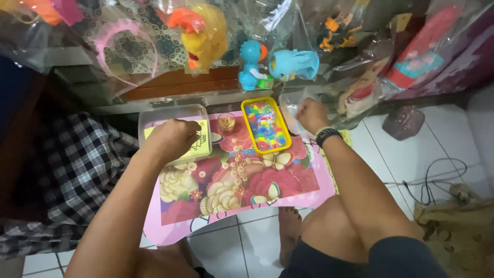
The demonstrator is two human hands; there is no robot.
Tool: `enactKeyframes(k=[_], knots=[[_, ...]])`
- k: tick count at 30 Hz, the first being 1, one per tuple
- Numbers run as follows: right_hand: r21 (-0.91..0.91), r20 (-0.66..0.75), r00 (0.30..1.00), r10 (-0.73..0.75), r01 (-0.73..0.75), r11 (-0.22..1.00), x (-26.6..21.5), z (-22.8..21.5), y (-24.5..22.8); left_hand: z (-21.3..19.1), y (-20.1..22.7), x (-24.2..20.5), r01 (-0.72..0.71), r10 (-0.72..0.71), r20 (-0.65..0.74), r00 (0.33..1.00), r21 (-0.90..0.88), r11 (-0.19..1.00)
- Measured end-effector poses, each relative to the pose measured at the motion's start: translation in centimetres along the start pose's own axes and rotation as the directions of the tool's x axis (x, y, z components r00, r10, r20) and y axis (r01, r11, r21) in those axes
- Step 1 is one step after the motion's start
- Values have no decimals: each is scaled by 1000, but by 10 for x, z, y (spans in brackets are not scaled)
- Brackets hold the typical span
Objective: The person is packaging toy items by hand, placing a drawing card and small colorful bricks into a plastic bag. They repeat the process for multiple bags, using cards with different illustrations such as a pony, tank, and car.
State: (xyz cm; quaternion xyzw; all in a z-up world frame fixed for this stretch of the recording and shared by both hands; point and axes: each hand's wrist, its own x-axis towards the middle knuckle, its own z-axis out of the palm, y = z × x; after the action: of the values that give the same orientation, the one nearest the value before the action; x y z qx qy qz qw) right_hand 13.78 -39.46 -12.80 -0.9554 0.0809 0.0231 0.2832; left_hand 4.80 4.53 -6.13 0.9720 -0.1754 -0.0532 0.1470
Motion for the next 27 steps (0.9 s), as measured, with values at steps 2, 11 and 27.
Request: enactKeyframes(k=[2, 11, 27], knots=[[70, 12, 1000, -8, 7, 998, -11, 3, -2, 7, 1, -1, 5, -5, 20, 1000, 10, 1000], [-136, 93, 996, -7, 19, 990, 0, 5, -1, -10, 8, -15, 38, -38, 6, 999, 6, 999], [401, -48, 873, -485, 462, 791, -105, -69, -125, -32, 50, -24, -394, 246, -491, 836, -225, 891]])
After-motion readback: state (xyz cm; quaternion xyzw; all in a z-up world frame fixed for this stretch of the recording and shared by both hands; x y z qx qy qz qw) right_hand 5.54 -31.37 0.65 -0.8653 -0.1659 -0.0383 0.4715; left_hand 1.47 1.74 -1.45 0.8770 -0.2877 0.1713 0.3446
